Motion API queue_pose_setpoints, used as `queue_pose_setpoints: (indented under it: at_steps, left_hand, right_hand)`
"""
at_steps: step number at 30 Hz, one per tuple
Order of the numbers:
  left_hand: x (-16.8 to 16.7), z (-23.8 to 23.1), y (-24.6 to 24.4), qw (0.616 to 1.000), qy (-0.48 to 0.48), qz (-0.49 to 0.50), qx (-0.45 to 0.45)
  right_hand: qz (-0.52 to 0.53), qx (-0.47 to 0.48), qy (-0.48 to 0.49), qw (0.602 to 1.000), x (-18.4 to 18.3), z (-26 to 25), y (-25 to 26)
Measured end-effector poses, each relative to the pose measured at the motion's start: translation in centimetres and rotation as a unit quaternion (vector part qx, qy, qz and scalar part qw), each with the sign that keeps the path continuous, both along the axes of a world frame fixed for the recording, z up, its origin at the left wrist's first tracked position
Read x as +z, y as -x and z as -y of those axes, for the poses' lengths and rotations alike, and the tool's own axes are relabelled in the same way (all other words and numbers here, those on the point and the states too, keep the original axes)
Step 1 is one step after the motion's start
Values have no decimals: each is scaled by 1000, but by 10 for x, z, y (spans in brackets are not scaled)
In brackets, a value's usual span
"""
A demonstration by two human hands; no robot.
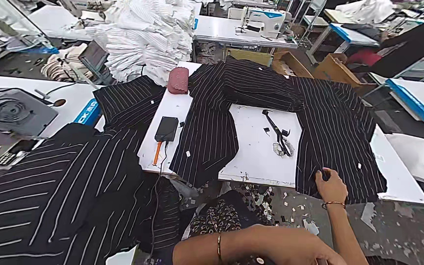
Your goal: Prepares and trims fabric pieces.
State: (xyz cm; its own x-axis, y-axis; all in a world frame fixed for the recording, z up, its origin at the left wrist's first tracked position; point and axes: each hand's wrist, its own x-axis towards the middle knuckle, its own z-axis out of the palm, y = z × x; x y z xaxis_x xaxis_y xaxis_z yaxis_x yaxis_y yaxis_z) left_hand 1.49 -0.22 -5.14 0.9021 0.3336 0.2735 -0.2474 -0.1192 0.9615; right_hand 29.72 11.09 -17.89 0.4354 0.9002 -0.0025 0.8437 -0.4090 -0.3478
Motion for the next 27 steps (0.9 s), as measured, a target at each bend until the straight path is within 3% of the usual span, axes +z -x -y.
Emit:
queue_pose_setpoints:
  at_steps: [7,14,17,19,22,24,27]
  left_hand:
    - [-10,-18,23,993,5,17,113]
    - [-47,-43,27,971,157,-81,160]
    - [-57,-48,21,962,194,-73,180]
    - [-67,-51,12,954,206,-80,203]
    - [-87,-67,-3,939,234,-122,219]
    - [-98,-86,-8,916,251,-154,272]
    - [-112,-112,-3,852,251,-159,431]
  right_hand:
    - [-105,27,-121,987,-6,23,-19]
    - [-150,-16,-97,984,13,26,-38]
    - [-90,-16,-147,985,41,31,-29]
    - [-51,60,-167,983,57,42,-11]
    - [-90,209,-146,963,65,69,42]
    - [-161,318,-110,928,57,94,87]
    - [-277,473,-27,836,59,113,130]
